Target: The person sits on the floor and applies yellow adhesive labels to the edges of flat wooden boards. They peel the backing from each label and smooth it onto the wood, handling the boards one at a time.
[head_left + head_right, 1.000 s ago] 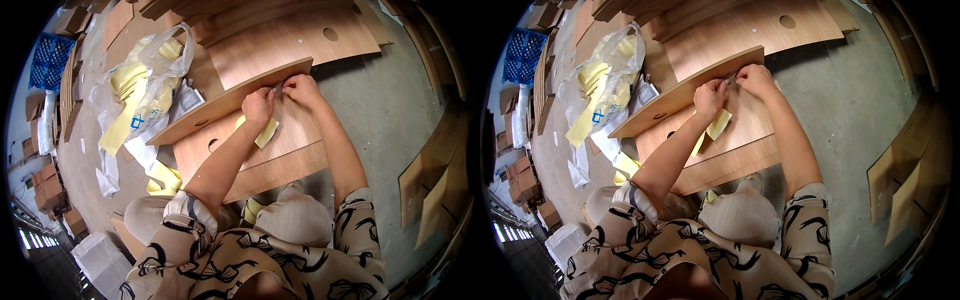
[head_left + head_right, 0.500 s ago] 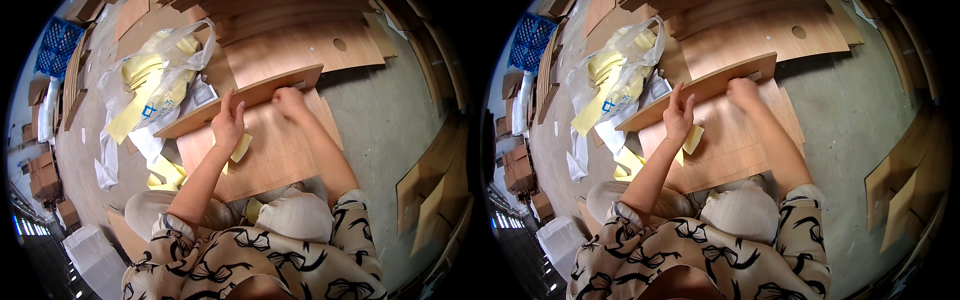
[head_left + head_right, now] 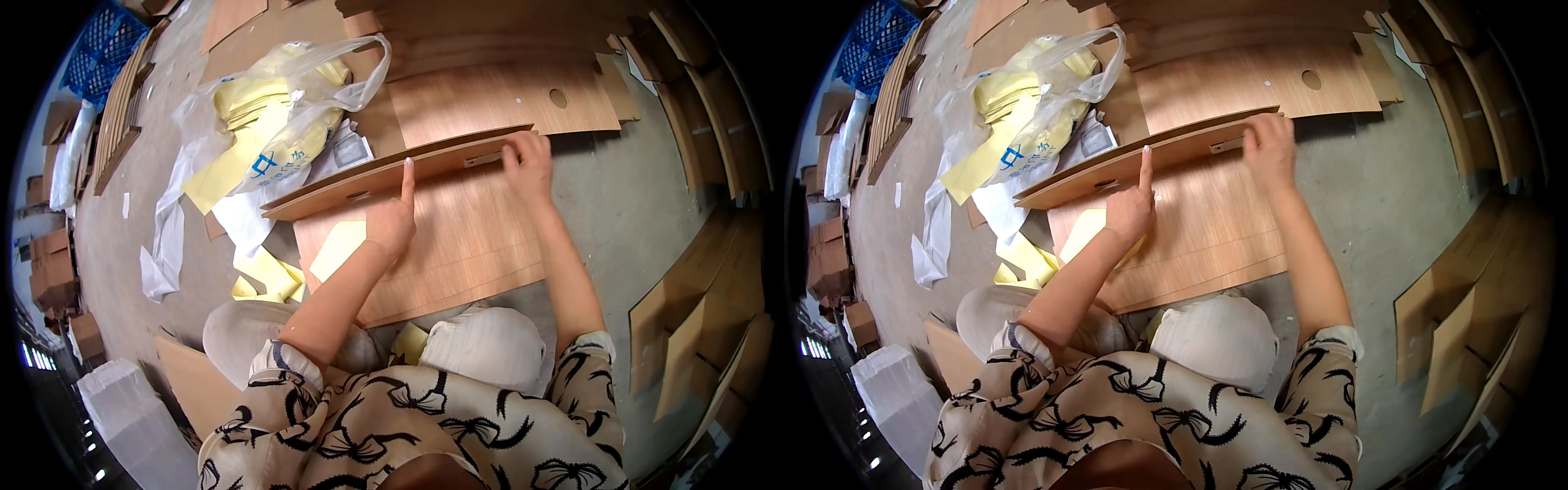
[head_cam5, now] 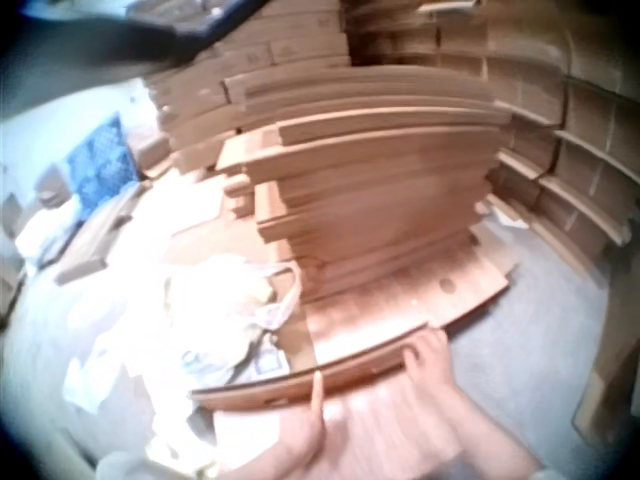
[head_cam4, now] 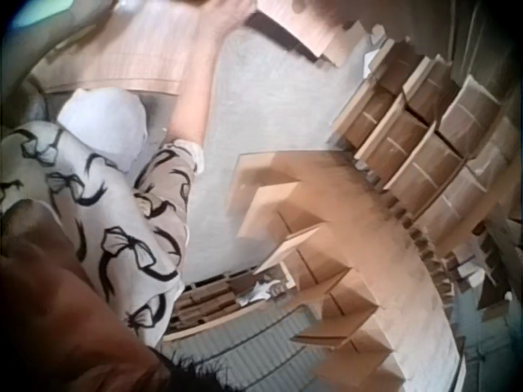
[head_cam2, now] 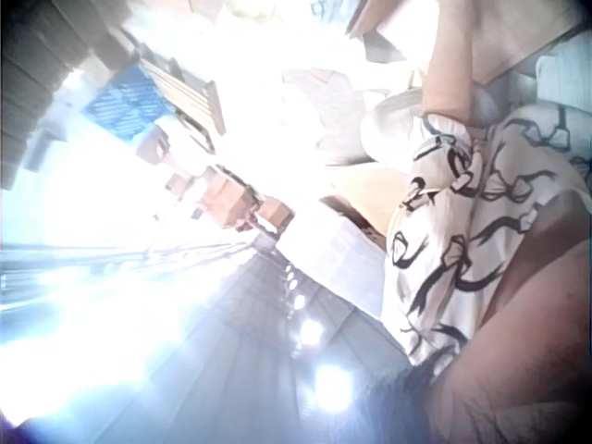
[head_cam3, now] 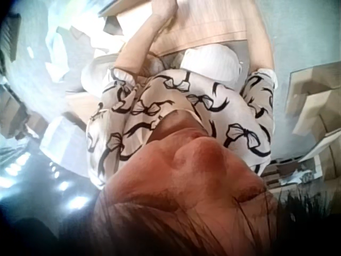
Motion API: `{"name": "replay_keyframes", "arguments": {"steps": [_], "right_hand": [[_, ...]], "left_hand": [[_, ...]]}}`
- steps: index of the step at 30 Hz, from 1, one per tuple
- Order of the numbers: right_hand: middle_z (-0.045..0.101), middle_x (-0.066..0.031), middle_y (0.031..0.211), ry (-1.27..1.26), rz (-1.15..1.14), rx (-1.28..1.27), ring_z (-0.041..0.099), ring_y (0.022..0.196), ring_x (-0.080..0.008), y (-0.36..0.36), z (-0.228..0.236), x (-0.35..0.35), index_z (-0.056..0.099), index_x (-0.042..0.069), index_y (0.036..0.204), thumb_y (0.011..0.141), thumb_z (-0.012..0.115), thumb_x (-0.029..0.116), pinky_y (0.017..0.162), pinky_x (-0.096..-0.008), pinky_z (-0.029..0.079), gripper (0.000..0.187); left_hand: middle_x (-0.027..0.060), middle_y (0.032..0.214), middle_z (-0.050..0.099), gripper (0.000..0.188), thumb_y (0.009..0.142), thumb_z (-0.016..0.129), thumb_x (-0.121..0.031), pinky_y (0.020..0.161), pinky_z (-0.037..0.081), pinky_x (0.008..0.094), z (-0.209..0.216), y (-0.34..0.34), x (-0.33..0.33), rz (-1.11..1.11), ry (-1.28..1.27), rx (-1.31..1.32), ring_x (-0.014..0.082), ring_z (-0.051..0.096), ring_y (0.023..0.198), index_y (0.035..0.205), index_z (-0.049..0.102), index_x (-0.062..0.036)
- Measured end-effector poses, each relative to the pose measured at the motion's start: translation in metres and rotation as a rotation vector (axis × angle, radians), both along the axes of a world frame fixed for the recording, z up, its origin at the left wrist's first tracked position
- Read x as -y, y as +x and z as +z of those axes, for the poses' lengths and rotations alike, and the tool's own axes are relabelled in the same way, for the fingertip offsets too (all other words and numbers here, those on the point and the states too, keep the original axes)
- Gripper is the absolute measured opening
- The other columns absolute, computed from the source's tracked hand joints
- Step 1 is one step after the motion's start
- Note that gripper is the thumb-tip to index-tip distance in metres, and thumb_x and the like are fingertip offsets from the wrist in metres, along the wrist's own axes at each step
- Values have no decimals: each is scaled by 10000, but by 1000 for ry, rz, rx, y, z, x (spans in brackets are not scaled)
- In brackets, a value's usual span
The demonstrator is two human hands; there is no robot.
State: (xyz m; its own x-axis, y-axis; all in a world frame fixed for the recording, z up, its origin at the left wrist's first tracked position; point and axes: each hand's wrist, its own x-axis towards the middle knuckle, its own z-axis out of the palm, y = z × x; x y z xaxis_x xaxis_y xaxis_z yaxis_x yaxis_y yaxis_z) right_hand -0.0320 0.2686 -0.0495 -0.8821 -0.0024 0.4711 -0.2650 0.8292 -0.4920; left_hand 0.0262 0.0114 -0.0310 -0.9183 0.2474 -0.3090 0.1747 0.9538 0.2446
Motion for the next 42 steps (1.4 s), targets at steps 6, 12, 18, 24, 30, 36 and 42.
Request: {"name": "replay_keyframes", "arguments": {"steps": [6, 12, 18, 24, 30, 36, 42], "right_hand": [[455, -105, 1225, 273, 129, -58, 434, 1095, -314, 30, 3, 46, 517, 88, 1192, 723, 619, 40, 931, -416, 380, 482], [409, -112, 1276, 355, 39, 77, 396, 1148, -309, 31, 5, 58, 455, 122, 1269, 701, 632, 55, 960, -446, 348, 599], [398, -116, 1289, 414, 61, 50, 386, 1166, -314, 31, 14, 56, 469, 113, 1261, 693, 637, 56, 969, -472, 334, 595], [551, -131, 1089, 306, 161, 53, 466, 1087, -316, 69, 24, 46, 598, 37, 1019, 709, 631, 100, 963, -479, 333, 318], [584, -180, 831, -58, 294, 543, 512, 906, -339, 109, -7, 28, 605, 31, 772, 782, 582, 214, 880, -430, 393, 184], [566, -200, 922, -46, 261, 427, 503, 879, -361, 59, -32, 41, 599, 36, 969, 810, 600, 210, 812, -430, 417, 236], [592, -135, 1029, -325, 217, 553, 528, 990, -303, -4, -6, 55, 568, 78, 1108, 828, 606, 227, 870, -381, 422, 319]], "left_hand": [[160, 619, 612, 839, 758, 513, -54, 502, 463, 432, 7, -4, 2, 23, 104, -92, 318, 588, 522, 1452, 45, -99], [159, 629, 616, 801, 766, 551, -90, 545, 484, 439, 11, -11, 2, 72, 157, -84, 330, 605, 564, 1439, 116, -111], [200, 664, 606, 860, 740, 591, -81, 628, 482, 457, 19, -16, -1, 158, 249, 7, 365, 597, 636, 1439, 93, -131], [48, 656, 583, 872, 735, 669, -27, 488, 443, 246, 54, -16, 1, 500, 972, 588, 111, 538, 529, 1435, 149, -29], [60, 732, 610, 509, 822, 680, -158, 464, 446, 221, 17, -37, -6, 717, 1066, 335, 108, 582, 584, 1244, 461, 22], [66, 796, 661, 240, 842, 650, -179, 662, 482, 249, -11, -47, -7, 711, 836, 20, 115, 614, 726, 948, 641, 36], [31, 691, 609, 203, 863, 639, -180, 581, 441, 215, 46, -41, -10, 821, 1221, -81, 85, 558, 614, 892, 628, 21]]}}
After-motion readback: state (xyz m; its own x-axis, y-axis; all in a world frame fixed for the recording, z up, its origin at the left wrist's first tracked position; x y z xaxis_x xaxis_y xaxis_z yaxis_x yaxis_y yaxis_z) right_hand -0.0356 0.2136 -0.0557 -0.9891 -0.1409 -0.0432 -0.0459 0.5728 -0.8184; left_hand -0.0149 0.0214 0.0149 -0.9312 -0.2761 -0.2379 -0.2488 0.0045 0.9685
